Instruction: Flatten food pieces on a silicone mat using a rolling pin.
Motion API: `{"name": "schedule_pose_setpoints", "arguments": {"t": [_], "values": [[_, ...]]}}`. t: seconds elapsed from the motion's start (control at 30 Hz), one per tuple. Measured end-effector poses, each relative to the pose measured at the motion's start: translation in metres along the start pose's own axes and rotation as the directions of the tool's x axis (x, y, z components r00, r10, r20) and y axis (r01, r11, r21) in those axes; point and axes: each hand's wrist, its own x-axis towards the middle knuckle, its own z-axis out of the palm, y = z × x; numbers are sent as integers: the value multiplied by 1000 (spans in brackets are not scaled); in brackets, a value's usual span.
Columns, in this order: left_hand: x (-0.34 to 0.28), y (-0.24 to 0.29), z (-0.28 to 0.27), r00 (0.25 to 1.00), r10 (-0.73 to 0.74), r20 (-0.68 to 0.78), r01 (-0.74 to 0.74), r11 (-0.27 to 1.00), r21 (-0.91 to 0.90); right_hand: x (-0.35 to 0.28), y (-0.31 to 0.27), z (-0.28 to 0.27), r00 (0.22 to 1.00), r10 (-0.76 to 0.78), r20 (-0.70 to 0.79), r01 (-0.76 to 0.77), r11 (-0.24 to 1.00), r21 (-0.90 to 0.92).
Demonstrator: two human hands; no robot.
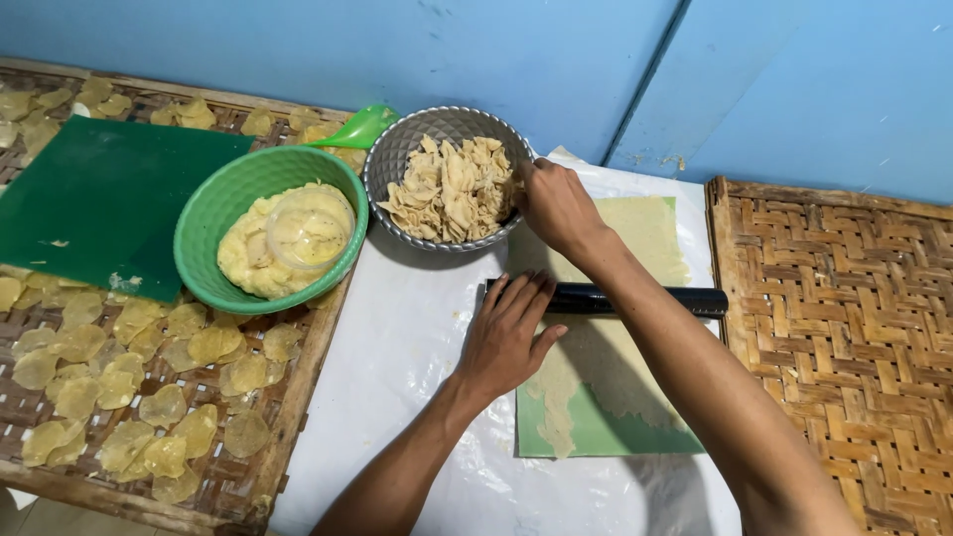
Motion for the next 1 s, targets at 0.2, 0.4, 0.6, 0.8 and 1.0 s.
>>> {"name": "schedule_pose_setpoints", "arguments": {"t": [0.2, 0.4, 0.6, 0.8, 1.0], "values": [[1, 2, -2, 1000, -1, -1, 1, 1000, 8, -3, -20, -4, 992, 130, 7, -122, 912, 392], [0, 0, -2, 1000, 12, 11, -12, 1000, 14, -3, -19, -13, 985, 105, 137, -139, 955, 263], [1, 2, -5, 1000, 8, 25, -8, 1000, 8, -1, -10, 15, 994, 104, 46, -108, 990, 87], [-2, -2, 3, 1000, 11, 3, -11, 1000, 12, -14, -3, 23, 998, 7, -62, -10, 999, -41], [-2, -3, 3, 1000, 11, 5, -11, 1000, 11, -22, -3, 16, 999, -24, -40, 19, 991, -135]]}}
